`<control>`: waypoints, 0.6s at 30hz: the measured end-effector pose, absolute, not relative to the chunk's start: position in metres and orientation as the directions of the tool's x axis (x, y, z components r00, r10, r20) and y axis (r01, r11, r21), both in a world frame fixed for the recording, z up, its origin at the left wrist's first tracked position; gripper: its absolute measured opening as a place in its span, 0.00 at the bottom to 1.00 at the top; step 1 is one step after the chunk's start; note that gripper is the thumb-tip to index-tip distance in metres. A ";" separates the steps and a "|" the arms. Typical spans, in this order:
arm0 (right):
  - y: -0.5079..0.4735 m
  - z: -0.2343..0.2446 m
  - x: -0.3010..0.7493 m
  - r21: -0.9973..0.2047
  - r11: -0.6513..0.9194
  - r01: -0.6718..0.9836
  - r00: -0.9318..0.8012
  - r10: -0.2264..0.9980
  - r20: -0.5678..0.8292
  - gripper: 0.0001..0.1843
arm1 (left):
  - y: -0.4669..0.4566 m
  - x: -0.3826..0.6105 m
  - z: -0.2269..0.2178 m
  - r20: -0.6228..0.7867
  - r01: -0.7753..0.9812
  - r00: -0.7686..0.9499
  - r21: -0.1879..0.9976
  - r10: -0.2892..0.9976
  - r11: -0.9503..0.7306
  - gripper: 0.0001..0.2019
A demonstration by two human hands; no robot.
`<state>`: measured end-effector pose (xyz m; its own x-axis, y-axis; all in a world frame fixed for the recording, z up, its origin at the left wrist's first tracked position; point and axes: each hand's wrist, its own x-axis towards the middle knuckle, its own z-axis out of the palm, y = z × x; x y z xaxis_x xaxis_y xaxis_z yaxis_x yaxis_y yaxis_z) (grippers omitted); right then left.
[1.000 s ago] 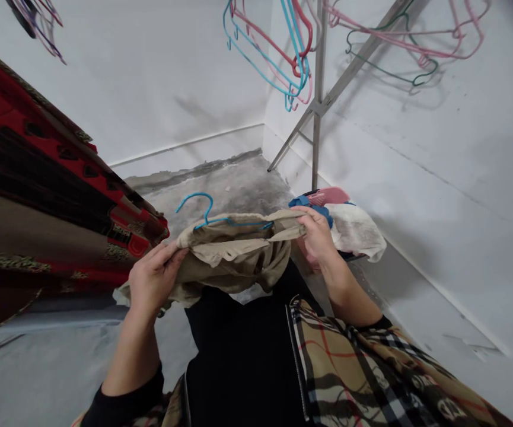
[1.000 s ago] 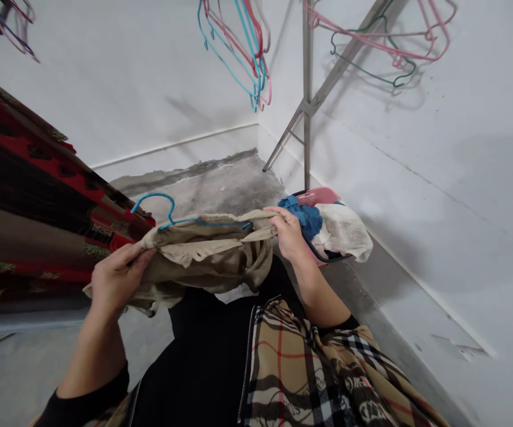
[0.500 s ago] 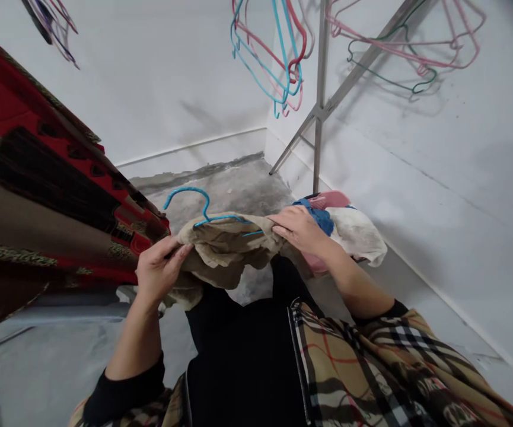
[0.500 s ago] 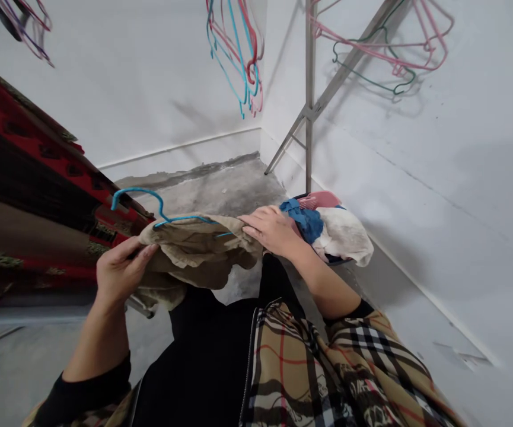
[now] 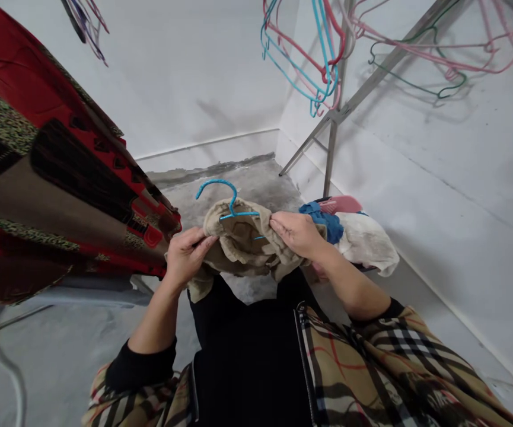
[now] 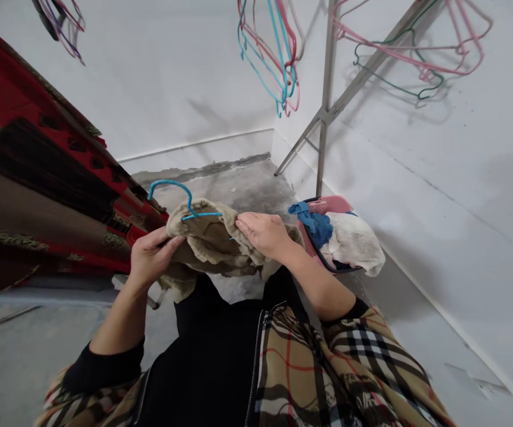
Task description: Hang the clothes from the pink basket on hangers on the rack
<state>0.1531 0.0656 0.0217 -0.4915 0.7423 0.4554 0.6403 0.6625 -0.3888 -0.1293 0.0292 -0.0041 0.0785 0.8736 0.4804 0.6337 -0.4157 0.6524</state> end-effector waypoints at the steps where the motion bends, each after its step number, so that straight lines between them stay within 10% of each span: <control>1: 0.067 0.024 0.155 -0.413 0.659 0.629 -0.488 0.748 0.451 0.22 | 0.030 -0.132 -0.002 0.483 0.642 0.099 0.637 0.870 -0.426 0.12; 12: 0.075 0.031 0.191 -0.547 0.627 0.555 -0.400 0.777 0.486 0.18 | 0.030 -0.171 -0.002 0.573 0.769 0.116 0.465 0.812 -0.438 0.08; 18: 0.074 0.021 0.202 -0.497 0.628 0.599 -0.432 0.776 0.459 0.17 | 0.036 -0.186 -0.013 0.654 0.817 -0.316 0.555 0.688 -0.153 0.09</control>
